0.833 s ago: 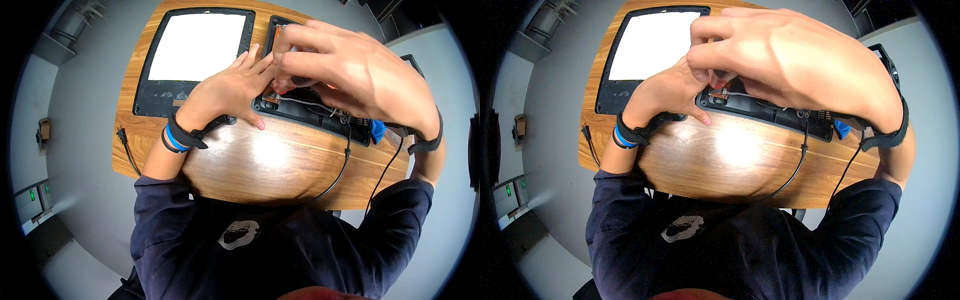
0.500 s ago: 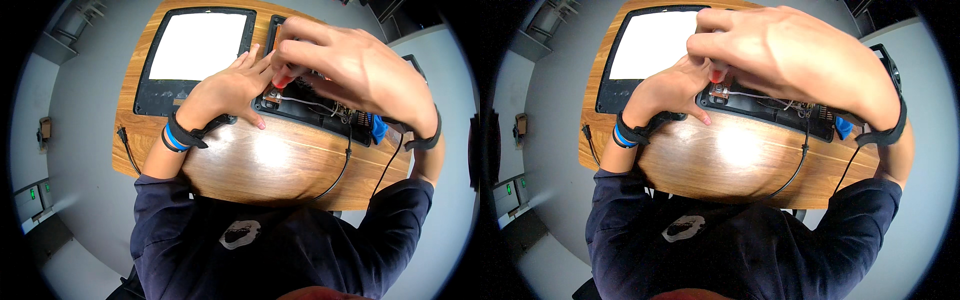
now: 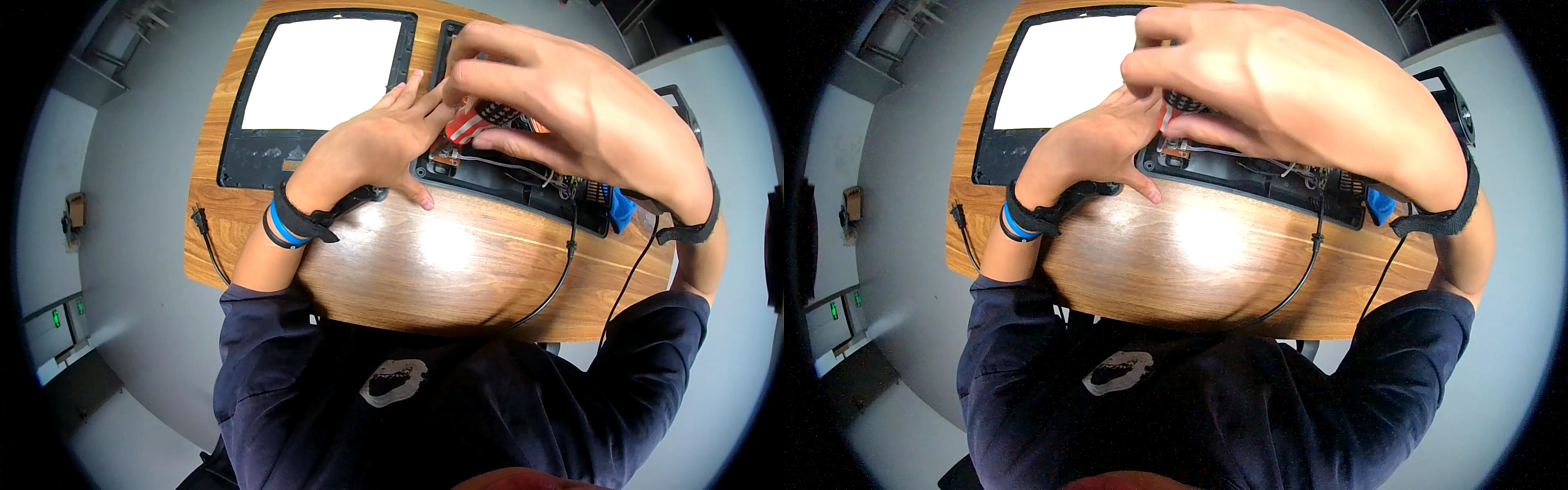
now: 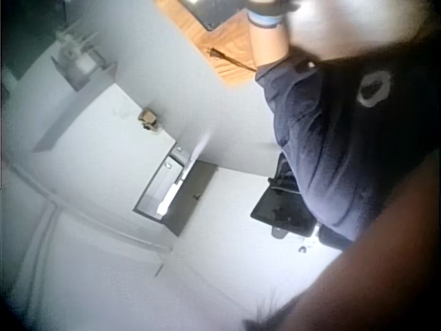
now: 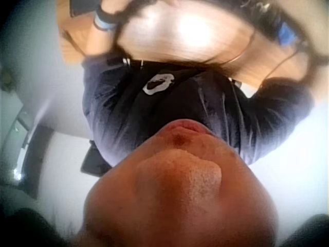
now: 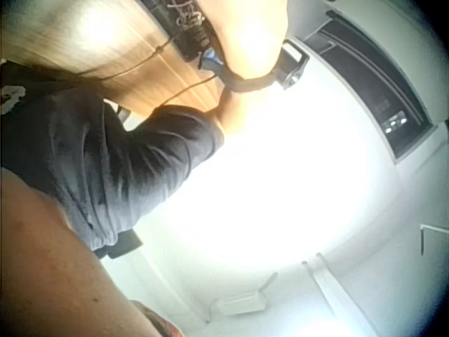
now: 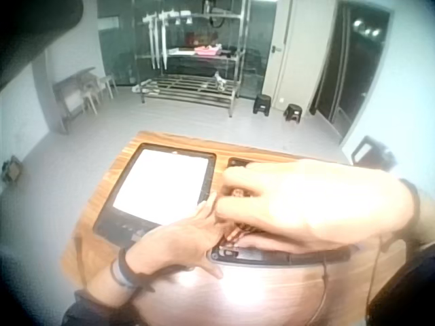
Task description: The person unscrews the bottom of an induction cooktop, flips it over, wipes the surface with a blue cloth, and removes the top cover to expose internal components. They then use a screwdriver to adjust screws on the internal circuit board.
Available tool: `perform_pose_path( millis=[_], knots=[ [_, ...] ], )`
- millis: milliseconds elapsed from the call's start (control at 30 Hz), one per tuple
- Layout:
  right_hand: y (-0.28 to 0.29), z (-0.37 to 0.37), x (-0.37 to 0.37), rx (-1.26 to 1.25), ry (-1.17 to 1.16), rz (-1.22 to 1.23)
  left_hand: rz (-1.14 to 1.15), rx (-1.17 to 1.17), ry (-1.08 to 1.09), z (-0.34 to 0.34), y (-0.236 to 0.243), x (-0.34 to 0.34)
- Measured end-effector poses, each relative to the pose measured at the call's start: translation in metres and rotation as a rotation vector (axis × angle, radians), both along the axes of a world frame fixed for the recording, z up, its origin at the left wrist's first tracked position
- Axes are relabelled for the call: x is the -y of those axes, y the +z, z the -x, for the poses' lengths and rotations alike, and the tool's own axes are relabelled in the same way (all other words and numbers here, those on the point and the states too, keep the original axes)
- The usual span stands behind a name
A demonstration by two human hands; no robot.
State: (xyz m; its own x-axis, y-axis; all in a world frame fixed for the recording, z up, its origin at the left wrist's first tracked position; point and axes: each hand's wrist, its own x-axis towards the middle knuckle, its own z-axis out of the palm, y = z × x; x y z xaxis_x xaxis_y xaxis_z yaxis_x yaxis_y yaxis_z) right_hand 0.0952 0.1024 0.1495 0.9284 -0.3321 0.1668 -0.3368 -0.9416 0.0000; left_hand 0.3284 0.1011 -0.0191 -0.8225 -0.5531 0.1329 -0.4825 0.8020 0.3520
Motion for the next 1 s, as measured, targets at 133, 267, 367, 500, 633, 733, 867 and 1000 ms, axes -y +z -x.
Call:
perform_pose_path(
  millis=[133,267,367,500,633,733,867,1000],
  knots=[
    [0.005,0.003,0.0,-0.31,-0.286,-0.012,-0.001,0.084,0.075,-0.001,-0.008,-0.004],
    [-0.001,0.01,0.019,-0.066,0.148,0.047,-0.019,0.038,0.003,0.001,0.005,-0.001],
    [-0.002,0.009,0.011,-0.06,-0.024,-0.098,0.023,0.036,0.013,0.0,0.0,-0.001],
    [0.003,0.008,0.001,-0.325,-0.328,-0.06,-0.029,0.06,0.015,-0.001,0.003,0.002],
    [-0.001,0.012,0.003,-0.204,-0.043,0.149,-0.013,-0.014,-0.026,-0.006,0.002,0.009],
    [-0.005,0.017,0.0,-0.159,-0.002,0.244,0.011,0.013,0.019,-0.003,0.026,0.003],
    [-0.001,0.013,-0.008,-0.197,-0.019,0.255,0.0,-0.01,-0.025,-0.006,0.036,0.002],
    [-0.001,0.013,-0.008,-0.183,0.011,0.263,-0.002,-0.077,-0.009,0.0,0.035,0.0]
  ],
)
